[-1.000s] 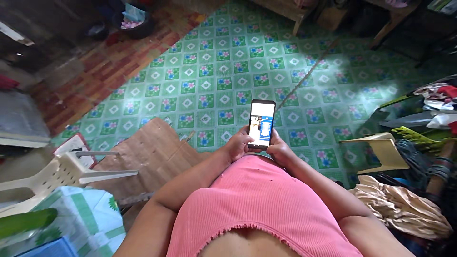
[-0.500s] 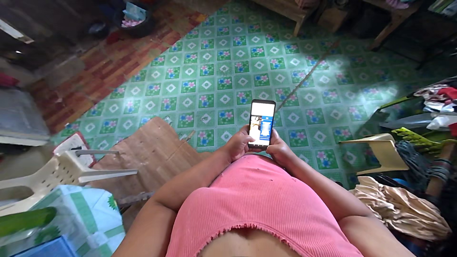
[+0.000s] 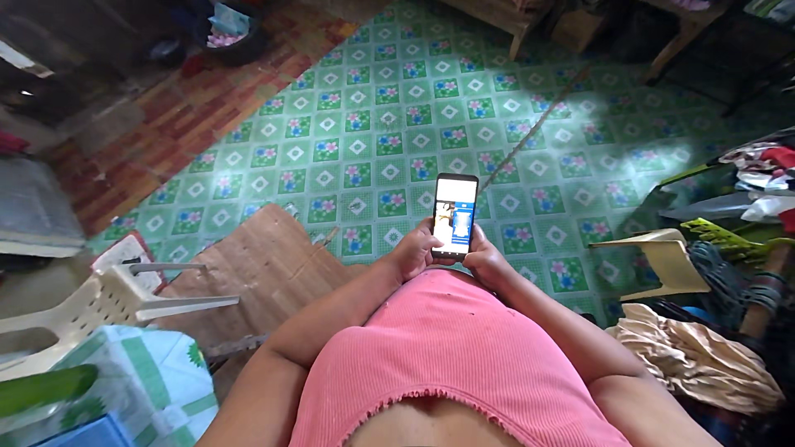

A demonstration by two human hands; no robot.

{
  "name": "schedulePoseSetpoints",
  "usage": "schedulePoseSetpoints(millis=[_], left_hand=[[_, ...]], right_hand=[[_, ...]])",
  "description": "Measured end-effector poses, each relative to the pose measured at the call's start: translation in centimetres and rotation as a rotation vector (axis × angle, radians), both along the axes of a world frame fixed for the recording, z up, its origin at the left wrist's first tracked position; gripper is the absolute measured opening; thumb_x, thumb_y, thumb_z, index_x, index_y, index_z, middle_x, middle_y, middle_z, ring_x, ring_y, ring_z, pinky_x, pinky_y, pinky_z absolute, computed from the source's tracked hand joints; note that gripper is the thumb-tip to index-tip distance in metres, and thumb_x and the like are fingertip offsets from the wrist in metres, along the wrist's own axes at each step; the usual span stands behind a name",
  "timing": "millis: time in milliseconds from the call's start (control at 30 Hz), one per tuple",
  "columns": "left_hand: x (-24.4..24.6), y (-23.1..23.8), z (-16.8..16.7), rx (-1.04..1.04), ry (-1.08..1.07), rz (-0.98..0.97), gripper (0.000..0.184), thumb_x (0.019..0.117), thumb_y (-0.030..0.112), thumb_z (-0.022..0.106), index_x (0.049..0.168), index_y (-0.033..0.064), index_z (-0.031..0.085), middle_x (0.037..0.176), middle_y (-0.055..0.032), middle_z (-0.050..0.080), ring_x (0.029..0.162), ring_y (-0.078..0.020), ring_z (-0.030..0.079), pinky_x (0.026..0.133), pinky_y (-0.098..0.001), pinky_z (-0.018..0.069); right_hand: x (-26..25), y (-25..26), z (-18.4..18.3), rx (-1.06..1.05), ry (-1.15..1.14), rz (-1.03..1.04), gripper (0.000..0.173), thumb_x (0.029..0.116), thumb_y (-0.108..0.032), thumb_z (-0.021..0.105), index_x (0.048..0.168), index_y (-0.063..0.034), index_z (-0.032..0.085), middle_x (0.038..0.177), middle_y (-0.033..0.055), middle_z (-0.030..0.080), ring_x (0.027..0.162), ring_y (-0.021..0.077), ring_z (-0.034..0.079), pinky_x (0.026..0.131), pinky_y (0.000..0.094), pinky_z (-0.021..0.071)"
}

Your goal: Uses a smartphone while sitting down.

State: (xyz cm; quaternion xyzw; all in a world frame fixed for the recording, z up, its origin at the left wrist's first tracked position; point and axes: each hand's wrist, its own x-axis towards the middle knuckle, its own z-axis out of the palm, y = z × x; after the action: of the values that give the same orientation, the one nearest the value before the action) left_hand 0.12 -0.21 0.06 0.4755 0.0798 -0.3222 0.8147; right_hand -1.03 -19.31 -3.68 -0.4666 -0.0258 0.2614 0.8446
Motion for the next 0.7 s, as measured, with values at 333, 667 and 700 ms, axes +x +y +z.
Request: schedulePoseSetpoints(millis=[333, 667, 700], left_hand=[[-0.28, -0.01, -0.21, -0.018, -0.014, -0.009, 0.045, 0.1100, 0.030, 0.028, 0.152, 0.0149, 0.028, 0.131, -0.0200, 0.062, 0.110, -0.0339, 0.068, 0.090, -0.0502, 0.0589], [-0.59, -0.02, -0.13, -0.054, -0.029, -0.014, 0.067, 0.1085, 0.052, 0.006, 0.151, 0.0105, 0.036, 0.133, -0.0206, 0.062, 0.112, -0.0355, 0.068, 0.090, -0.0510, 0.0590], [-0.64, -0.01, -0.13, -0.059, -0.031, -0.015, 0.066, 0.1084, 0.053, 0.006, 0.151, 0.0108, 0.035, 0.134, -0.0207, 0.061, 0.112, -0.0360, 0.067, 0.090, -0.0514, 0.0589]], right_hand=[[-0.27, -0.15, 0.29, 0.005, 0.000, 0.008, 0.085, 0.0681, 0.018, 0.045, 0.146, -0.0083, 0.024, 0.130, 0.0220, 0.061, 0.109, 0.0360, 0.069, 0.090, 0.0532, 0.0599], [-0.52, -0.16, -0.01, 0.017, 0.000, 0.007, 0.087, 0.0664, 0.018, 0.046, 0.146, -0.0092, 0.024, 0.129, 0.0215, 0.062, 0.108, 0.0355, 0.069, 0.090, 0.0531, 0.0599], [-0.57, -0.14, 0.02, 0.012, 0.003, 0.006, 0.087, 0.0661, 0.018, 0.047, 0.146, -0.0093, 0.024, 0.129, 0.0215, 0.062, 0.108, 0.0355, 0.069, 0.090, 0.0530, 0.0602]])
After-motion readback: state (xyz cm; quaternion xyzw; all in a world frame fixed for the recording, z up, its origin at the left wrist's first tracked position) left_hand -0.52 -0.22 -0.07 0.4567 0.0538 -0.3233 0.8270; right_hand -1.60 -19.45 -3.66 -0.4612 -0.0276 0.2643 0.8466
